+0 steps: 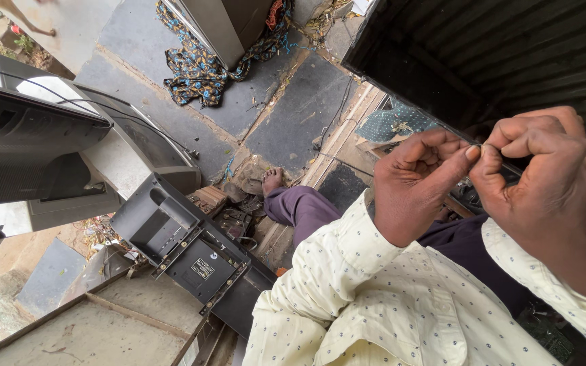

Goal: The person sits and manipulates a small dark electronic component with both hands, pinching and working at its edge for most of the episode, briefly pausing and looking around before resuming. The component stays in hand throughout and no tool is used.

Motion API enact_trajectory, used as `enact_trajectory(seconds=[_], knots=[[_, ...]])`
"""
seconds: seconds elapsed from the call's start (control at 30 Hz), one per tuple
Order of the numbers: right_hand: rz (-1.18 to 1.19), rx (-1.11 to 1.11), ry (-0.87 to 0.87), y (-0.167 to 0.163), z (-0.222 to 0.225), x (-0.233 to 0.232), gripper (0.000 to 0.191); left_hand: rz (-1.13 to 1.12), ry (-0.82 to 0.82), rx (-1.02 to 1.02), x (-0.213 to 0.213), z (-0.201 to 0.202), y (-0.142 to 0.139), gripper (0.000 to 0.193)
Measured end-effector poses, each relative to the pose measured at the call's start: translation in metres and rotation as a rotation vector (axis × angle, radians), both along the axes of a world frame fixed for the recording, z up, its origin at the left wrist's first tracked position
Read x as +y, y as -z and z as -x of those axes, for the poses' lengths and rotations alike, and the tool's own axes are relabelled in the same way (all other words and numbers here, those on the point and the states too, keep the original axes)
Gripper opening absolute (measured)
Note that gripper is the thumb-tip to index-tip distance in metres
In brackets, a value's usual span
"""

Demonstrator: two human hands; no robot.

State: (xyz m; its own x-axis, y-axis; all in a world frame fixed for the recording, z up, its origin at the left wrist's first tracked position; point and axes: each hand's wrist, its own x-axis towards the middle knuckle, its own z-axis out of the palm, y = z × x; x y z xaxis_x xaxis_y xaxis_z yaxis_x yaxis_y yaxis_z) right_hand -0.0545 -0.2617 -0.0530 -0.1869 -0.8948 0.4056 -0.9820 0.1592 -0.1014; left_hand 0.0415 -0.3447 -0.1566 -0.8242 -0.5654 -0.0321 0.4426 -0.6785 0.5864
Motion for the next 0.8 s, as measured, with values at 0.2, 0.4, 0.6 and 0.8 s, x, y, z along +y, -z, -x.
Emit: enact_trajectory(seconds=[0.2,0.4,0.6,0.8], knots=[[-0.022,-0.009,-0.003,-0.001,0.006,0.003,0.048,0.117,-0.018,-0.007,-0.024,0.001,-0.011,0.015],[-0.014,-0.041,-0.003,0.000,0.007,0.002,0.048,0.300,-0.087,-0.216,-0.040,0.014,-0.019,0.028],[0.004,-0.013,0.006,0.001,0.005,0.002,0.045,0.304,-0.125,-0.148,-0.041,0.013,-0.018,0.037],[0.022,-0.082,0.009,0.006,0.007,0.006,0.045,0.308,-0.115,-0.168,-0.043,0.013,-0.019,0.033]])
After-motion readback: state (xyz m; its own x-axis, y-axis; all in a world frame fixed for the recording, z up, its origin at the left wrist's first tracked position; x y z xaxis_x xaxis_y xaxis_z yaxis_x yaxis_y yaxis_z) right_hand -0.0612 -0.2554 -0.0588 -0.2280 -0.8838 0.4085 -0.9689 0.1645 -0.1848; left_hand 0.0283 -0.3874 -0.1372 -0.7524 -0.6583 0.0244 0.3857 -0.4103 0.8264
